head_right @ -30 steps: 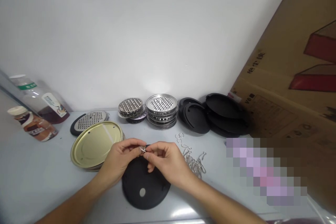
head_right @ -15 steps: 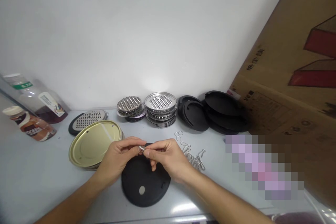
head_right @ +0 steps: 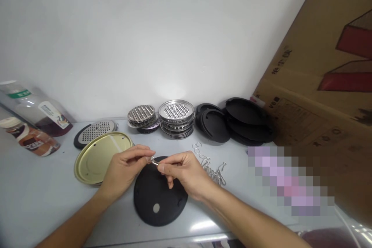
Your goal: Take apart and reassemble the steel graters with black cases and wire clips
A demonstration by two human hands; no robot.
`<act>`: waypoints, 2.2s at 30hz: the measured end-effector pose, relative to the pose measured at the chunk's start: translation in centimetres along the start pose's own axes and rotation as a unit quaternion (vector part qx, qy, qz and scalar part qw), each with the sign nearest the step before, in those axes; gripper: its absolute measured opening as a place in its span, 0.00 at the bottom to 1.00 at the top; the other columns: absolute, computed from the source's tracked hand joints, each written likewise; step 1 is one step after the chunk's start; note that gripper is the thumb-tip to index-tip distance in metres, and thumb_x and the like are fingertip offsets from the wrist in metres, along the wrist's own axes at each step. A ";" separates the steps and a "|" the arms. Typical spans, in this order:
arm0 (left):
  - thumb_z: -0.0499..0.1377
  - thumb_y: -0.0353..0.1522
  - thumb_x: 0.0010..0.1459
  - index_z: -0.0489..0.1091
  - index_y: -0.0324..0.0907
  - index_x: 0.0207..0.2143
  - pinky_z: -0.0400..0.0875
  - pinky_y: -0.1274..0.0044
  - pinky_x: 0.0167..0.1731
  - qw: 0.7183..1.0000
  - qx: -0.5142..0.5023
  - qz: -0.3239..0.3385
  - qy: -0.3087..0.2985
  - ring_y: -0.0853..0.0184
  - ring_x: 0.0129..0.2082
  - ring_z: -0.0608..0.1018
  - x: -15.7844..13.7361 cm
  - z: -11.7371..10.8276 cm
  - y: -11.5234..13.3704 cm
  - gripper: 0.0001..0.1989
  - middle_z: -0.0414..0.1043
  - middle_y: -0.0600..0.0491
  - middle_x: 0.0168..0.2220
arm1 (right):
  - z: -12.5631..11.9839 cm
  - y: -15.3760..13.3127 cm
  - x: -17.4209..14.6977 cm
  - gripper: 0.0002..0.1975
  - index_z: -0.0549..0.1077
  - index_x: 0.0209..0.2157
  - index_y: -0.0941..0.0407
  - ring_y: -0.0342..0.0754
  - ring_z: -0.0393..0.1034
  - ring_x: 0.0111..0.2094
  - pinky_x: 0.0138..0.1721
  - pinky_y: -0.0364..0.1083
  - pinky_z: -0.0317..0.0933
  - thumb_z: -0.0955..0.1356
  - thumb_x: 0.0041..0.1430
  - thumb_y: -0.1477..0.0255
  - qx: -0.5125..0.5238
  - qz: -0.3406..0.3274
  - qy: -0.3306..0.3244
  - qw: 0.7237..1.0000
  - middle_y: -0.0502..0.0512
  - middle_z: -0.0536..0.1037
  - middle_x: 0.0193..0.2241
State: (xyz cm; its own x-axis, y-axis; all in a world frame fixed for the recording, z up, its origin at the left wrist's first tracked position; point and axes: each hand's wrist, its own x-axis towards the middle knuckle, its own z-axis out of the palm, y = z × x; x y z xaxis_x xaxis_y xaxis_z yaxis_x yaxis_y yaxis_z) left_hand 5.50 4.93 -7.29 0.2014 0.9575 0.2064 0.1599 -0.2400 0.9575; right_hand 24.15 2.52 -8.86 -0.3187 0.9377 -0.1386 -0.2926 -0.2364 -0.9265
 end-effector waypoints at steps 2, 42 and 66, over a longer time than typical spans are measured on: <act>0.62 0.29 0.55 0.81 0.45 0.33 0.72 0.80 0.37 1.000 0.017 0.012 -0.022 0.67 0.37 0.77 0.0 -0.1 -0.1 0.07 0.76 0.51 0.36 | 0.0 0.0 0.2 0.14 0.81 0.28 0.61 0.38 0.61 0.18 0.19 0.41 0.60 0.77 0.46 0.63 -0.003 0.002 -0.003 1.000 0.49 0.72 0.18; 0.57 0.28 0.59 0.74 0.43 0.38 0.73 0.77 0.34 0.981 0.188 0.045 -0.016 0.68 0.32 0.79 -0.2 1.5 -3.9 0.07 0.78 0.55 0.33 | -2.0 2.7 2.4 0.11 0.74 0.43 0.57 0.52 0.69 0.40 0.44 0.51 0.66 0.62 0.65 0.78 -0.574 -0.349 0.020 0.740 0.59 0.77 0.38; 0.54 0.25 0.62 0.73 0.45 0.37 0.70 0.76 0.36 0.963 0.247 0.107 -0.023 0.68 0.34 0.76 0.0 1.7 -4.2 0.09 0.75 0.55 0.34 | -2.5 3.1 2.2 0.13 0.80 0.38 0.50 0.49 0.74 0.38 0.42 0.48 0.67 0.68 0.58 0.81 -0.454 -0.288 0.112 0.836 0.51 0.81 0.35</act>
State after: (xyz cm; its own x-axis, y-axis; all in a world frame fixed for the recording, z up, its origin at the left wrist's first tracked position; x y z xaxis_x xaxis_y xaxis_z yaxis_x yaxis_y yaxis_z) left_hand 6.45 5.68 -11.67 0.3219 0.8724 0.3679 0.5477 -0.4886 0.6792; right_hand 24.75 4.50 -12.92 -0.1533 0.8781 0.4533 0.4982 0.4649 -0.7319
